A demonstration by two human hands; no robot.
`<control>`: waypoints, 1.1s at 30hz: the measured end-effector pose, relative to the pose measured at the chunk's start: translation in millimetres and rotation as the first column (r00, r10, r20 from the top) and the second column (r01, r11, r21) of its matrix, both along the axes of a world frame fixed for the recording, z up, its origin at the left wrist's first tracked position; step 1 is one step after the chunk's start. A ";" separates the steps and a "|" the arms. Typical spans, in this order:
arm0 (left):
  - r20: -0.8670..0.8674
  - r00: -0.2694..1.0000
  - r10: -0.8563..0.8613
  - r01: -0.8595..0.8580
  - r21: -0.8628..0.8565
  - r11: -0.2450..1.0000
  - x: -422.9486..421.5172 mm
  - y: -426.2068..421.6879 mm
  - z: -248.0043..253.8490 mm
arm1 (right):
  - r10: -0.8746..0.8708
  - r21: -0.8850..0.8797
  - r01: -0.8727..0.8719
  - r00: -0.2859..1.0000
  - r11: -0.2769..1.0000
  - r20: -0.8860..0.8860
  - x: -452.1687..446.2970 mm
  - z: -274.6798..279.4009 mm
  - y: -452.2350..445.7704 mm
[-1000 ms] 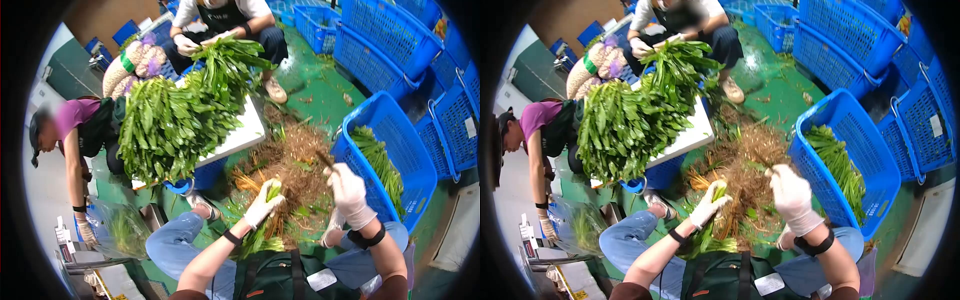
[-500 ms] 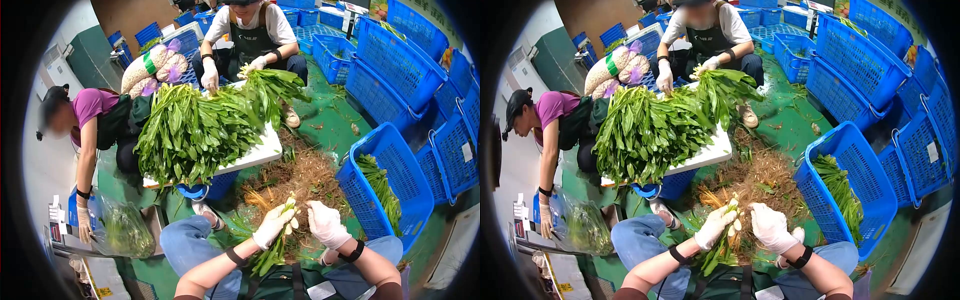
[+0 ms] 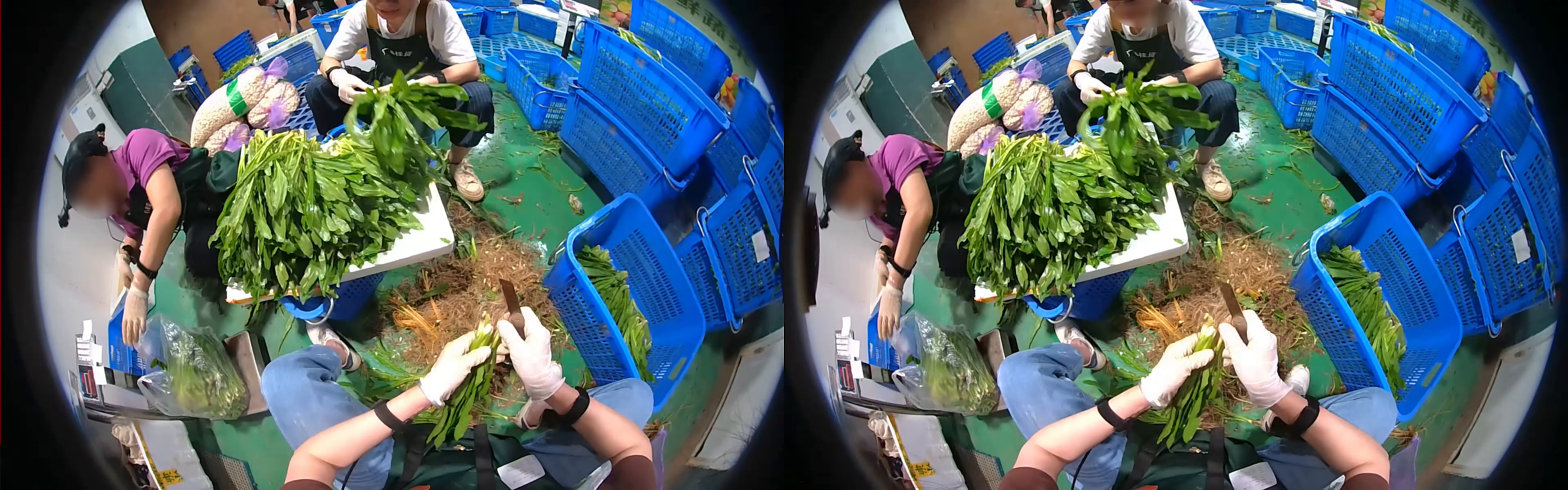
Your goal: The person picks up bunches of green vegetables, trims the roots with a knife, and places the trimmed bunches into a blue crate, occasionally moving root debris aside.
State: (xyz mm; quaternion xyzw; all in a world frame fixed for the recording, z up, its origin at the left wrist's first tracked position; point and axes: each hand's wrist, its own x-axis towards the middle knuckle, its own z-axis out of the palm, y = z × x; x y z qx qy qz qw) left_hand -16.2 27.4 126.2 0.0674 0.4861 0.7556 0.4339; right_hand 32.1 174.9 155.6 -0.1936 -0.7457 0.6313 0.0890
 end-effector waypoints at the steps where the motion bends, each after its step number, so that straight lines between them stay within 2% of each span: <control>1: 0.000 1.000 -0.001 0.001 0.000 1.000 -0.5 -0.2 -3.4 | -0.043 -0.162 0.061 0.993 0.985 0.107 0.0 1.6 0.2; 3: 0.024 0.994 -0.108 0.105 0.099 0.990 -2.4 -0.2 -10.3 | -0.036 -0.161 0.055 0.992 0.985 0.119 0.9 -2.1 1.4; 5: 0.038 0.993 -0.112 0.109 0.058 0.992 -1.5 -1.7 -11.9 | 0.004 -0.066 -0.005 1.000 0.998 -0.016 0.3 -13.6 3.4; 6: 0.050 0.992 -0.114 0.113 0.018 0.993 -1.7 -1.9 -11.1 | 0.004 -0.066 -0.005 1.000 0.998 -0.016 1.6 -13.6 4.0; 8: 0.071 0.996 -0.057 0.059 -0.027 0.998 -2.2 -1.2 -9.1 | -0.048 0.223 0.054 0.998 0.973 -0.035 3.7 -8.3 3.8; 9: 0.089 0.996 0.003 0.004 -0.072 0.997 -3.4 -1.1 -6.8 | -0.046 0.223 0.053 0.998 0.973 -0.037 4.1 -5.2 4.6; 11: 0.152 0.987 0.057 -0.049 -0.055 0.997 -6.3 -2.0 -3.2 | 0.147 0.552 -0.001 0.964 0.834 -0.220 5.9 0.1 9.9; 12: 0.194 0.979 0.064 -0.059 -0.031 0.998 -7.4 -2.8 -2.7 | 0.270 0.693 -0.092 0.951 0.715 -0.152 8.7 0.8 13.7; 13: 0.235 0.969 0.069 -0.069 -0.009 0.998 -8.4 -3.8 -2.2 | 0.275 0.693 -0.097 0.950 0.714 -0.150 8.9 -0.5 11.9; 15: 0.241 0.969 0.064 -0.066 0.001 0.998 -7.5 -4.5 -2.3 | 0.310 0.806 -0.150 0.950 0.572 -0.043 10.5 -4.4 7.6; 17: 0.256 0.967 -0.014 0.002 0.047 0.999 -7.1 -4.3 -3.2 | 0.323 0.816 -0.127 0.943 0.563 -0.076 9.2 -8.3 7.0; 22: 0.273 0.962 -0.032 0.024 0.031 0.999 -3.4 -5.4 6.4 | 0.332 0.839 -0.118 0.940 0.531 -0.079 7.8 -3.1 5.5; 29: 0.211 0.974 -0.087 0.079 0.047 0.996 -1.9 -5.8 6.4 | 0.324 0.837 -0.084 0.939 0.541 -0.115 9.3 -8.4 9.6; 31: 0.178 0.979 -0.095 0.090 0.038 0.995 0.1 -8.9 4.3 | 0.321 0.825 -0.121 0.944 0.552 -0.077 12.0 -24.6 17.1; 32: 0.113 0.988 -0.103 0.104 -0.003 0.995 -1.4 -10.0 3.9 | 0.204 0.759 -0.218 0.972 0.613 0.115 12.5 -33.7 18.7; 33: 0.042 0.993 -0.112 0.114 -0.041 0.993 -4.4 -10.7 4.5 | 0.200 0.762 -0.208 0.974 0.613 0.106 16.0 -58.0 34.8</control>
